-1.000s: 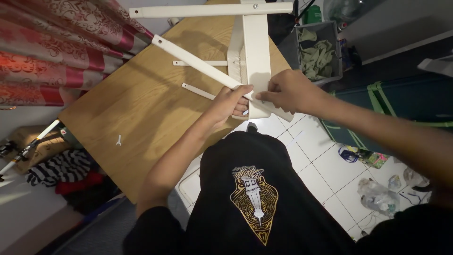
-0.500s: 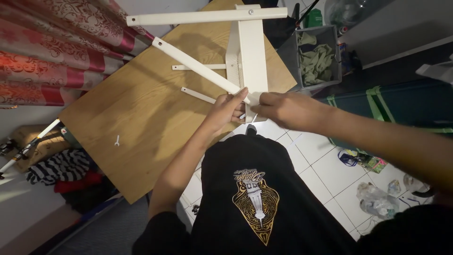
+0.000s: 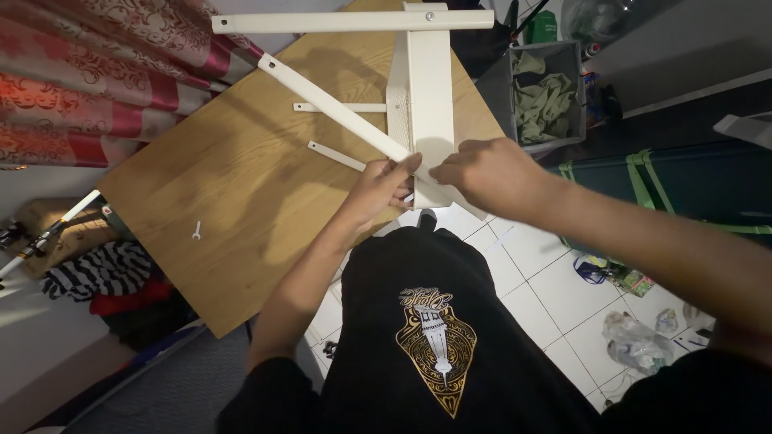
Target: The person assembles a white plastic chair by attaching legs to the seat frame using screws and a wrench. They align the legs, insert screws, and tighten them by hand and with a tool while working on a wooden table.
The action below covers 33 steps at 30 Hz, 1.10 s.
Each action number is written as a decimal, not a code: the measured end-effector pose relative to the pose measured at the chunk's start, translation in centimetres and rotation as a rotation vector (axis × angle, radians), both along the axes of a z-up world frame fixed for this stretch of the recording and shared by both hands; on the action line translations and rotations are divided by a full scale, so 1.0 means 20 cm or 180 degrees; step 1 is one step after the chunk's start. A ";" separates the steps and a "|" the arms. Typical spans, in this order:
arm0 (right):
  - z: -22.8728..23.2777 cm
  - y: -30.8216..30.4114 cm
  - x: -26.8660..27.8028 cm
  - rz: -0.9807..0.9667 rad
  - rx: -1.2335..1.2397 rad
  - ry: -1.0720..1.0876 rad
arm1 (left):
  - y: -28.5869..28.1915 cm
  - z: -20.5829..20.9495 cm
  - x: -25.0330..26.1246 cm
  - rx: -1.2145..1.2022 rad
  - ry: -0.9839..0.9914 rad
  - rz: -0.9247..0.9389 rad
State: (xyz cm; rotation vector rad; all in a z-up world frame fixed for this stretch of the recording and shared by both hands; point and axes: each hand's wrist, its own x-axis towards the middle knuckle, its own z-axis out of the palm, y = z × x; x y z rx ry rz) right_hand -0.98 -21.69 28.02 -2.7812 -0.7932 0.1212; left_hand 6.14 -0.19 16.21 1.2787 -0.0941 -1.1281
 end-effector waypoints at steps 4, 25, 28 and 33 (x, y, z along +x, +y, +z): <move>0.02 -0.04 0.04 0.0185 0.0410 0.0117 | 0.04 -0.10 -0.02 -0.0504 0.0314 -0.0065; 0.04 0.07 0.01 -0.1722 0.1470 0.0834 | -0.01 0.00 -0.07 -0.0070 -0.0053 0.0266; 0.03 0.05 0.05 -0.2053 0.0823 0.1221 | -0.02 0.01 -0.07 0.0023 -0.0208 0.0300; -0.01 0.06 0.04 -0.1425 0.0812 0.1227 | 0.00 -0.03 -0.06 -0.0511 0.0202 0.0365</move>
